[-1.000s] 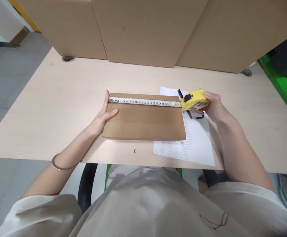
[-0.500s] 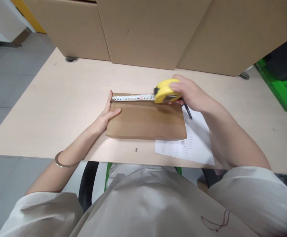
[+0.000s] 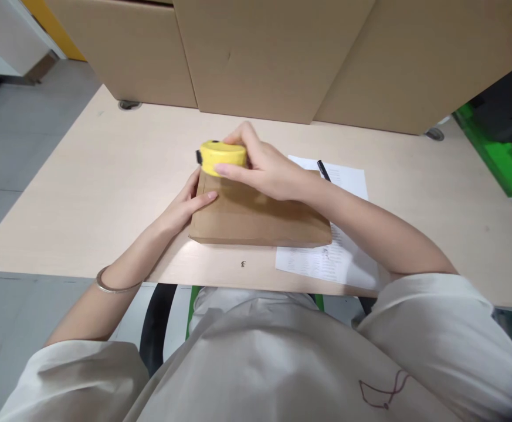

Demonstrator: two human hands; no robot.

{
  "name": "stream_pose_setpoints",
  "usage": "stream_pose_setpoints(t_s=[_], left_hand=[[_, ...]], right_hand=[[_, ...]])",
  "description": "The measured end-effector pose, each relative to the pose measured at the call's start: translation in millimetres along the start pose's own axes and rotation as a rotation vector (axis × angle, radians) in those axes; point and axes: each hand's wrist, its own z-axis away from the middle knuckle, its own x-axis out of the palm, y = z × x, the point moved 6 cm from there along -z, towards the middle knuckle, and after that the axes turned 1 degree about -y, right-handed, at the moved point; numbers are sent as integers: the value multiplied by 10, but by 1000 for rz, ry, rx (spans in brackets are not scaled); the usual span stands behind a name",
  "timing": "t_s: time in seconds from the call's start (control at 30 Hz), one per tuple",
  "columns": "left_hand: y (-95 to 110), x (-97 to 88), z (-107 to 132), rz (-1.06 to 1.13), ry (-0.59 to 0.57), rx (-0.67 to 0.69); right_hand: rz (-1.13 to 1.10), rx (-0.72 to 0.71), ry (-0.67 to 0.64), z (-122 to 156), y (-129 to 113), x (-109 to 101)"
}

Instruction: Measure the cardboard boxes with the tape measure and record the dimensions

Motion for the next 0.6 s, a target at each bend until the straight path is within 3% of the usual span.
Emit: stream_pose_setpoints(t_s=[0.13,0.23,0.33,0.4,0.47,0.53,0.6], left_hand=[[-1,-22,26,-19,40,-84],[10,-26,40,-51,51,-93],[36,-13,42,-66,39,-79],[48,1,41,-51,32,-91],[62,13,46,-25,43,-115],[88,27,57,-6,66,-134],[123,45,72,1,87,-142]], right_hand=[[306,32,127,447,128,-187],[523,63,151,694,242,-136],[536,52,156,835,333,-149],[464,53,224,930,400,-352],[413,125,346,1062,537,-693],[458,307,431,1224,777,-1018],[569,556,353,1371,1087,-1165]])
